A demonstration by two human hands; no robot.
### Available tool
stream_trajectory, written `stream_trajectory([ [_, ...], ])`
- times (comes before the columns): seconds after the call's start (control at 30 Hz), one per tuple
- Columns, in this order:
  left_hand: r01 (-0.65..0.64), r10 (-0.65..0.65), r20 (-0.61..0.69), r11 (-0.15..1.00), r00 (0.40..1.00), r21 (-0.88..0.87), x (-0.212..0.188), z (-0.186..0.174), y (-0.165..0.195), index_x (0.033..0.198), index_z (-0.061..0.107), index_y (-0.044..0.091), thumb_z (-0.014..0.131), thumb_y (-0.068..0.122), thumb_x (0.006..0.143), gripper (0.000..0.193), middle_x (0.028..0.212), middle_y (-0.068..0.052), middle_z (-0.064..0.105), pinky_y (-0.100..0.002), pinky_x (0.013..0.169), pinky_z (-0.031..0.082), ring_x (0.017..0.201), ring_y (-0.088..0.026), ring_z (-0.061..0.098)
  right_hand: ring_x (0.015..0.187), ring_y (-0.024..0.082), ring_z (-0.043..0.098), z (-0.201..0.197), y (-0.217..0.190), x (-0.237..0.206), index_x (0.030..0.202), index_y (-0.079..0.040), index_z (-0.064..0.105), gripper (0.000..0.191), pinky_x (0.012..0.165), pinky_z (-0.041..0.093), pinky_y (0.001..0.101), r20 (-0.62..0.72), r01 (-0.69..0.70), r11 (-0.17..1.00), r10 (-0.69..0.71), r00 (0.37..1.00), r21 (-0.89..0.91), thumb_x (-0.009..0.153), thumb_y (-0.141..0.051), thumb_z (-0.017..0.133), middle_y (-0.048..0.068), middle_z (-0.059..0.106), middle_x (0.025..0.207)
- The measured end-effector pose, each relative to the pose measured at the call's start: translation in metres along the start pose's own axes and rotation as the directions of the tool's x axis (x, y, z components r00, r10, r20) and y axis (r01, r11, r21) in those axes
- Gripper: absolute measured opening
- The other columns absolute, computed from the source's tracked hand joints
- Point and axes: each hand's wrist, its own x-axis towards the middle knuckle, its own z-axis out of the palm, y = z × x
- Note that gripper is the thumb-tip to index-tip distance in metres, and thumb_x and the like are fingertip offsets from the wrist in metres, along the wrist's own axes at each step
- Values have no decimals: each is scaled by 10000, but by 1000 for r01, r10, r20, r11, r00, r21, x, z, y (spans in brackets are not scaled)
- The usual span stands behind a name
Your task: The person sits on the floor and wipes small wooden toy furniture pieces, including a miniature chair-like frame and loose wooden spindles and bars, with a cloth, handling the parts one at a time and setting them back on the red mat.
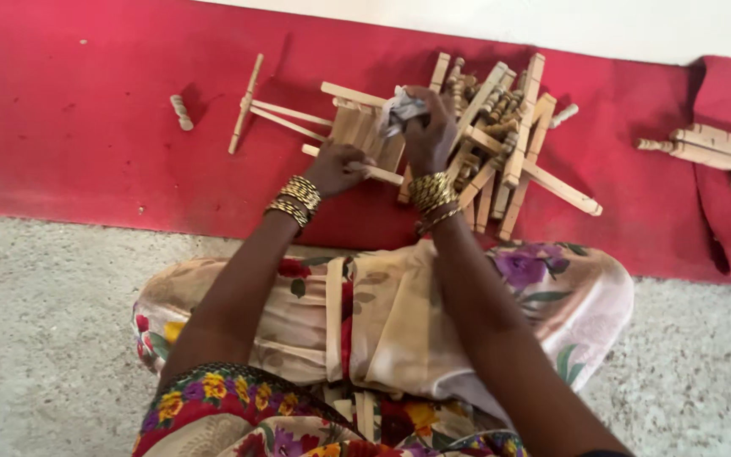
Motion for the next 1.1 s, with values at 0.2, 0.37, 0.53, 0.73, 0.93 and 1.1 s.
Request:
stream_trajectory([
  [0.2, -80, 91, -53, 979, 994, 188, 4, 22, 15, 961, 783, 196, 732, 212, 869, 107, 941, -58, 692, -581, 1142, 201, 1028, -246, 624, 951, 302, 666, 24, 6, 35, 1087, -74, 716, 263, 750, 622, 377, 412, 264, 960, -204, 888, -94, 834, -3, 699, 170, 631, 1099],
  [0.37, 21, -3, -83, 975, 997, 220, 1, 26, 33, 979, 770, 174, 724, 209, 881, 114, 948, -48, 705, -472, 1082, 371, 967, -222, 641, 989, 343, 673, 18, 8, 25, 1176, -26, 684, 272, 837, 582, 432, 459, 336, 941, -287, 841, -27, 907, -22, 644, 178, 628, 1141],
  [0.53, 240, -356, -458, 926, 814, -292, 24, 14, 38, 1183, 629, 44, 615, 315, 995, 331, 966, -44, 692, -261, 645, 581, 771, -109, 682, 992, 307, 696, -1, 3, 9, 1149, -58, 664, 180, 833, 631, 394, 383, 359, 932, -353, 854, 59, 969, -68, 671, 148, 624, 1144],
  [0.73, 246, -664, -367, 642, 652, -726, 37, -6, 28, 1195, 665, -4, 623, 368, 1060, 398, 883, -130, 654, -248, 606, 558, 741, -146, 602, 1030, 299, 702, -14, -8, -17, 1115, -98, 685, 195, 823, 648, 376, 263, 407, 908, -418, 869, 97, 936, -22, 670, 151, 644, 1181],
  [0.93, 198, -576, -380, 701, 724, -685, 23, -15, 32, 1127, 718, 22, 608, 358, 991, 379, 1017, -89, 725, -274, 715, 674, 901, -155, 746, 988, 207, 722, -45, -4, -19, 1085, -104, 678, 194, 790, 659, 333, 53, 156, 971, -168, 984, 184, 938, 14, 630, 78, 698, 1101],
  [1.1, 124, -499, -385, 719, 776, -684, 19, -10, 31, 1136, 707, 22, 591, 278, 1016, 305, 1053, -109, 742, -292, 776, 649, 929, -170, 757, 919, 184, 718, -29, -33, -22, 1125, -78, 657, 213, 759, 631, 335, 249, 287, 949, -311, 917, 128, 927, -53, 729, 73, 724, 1033],
])
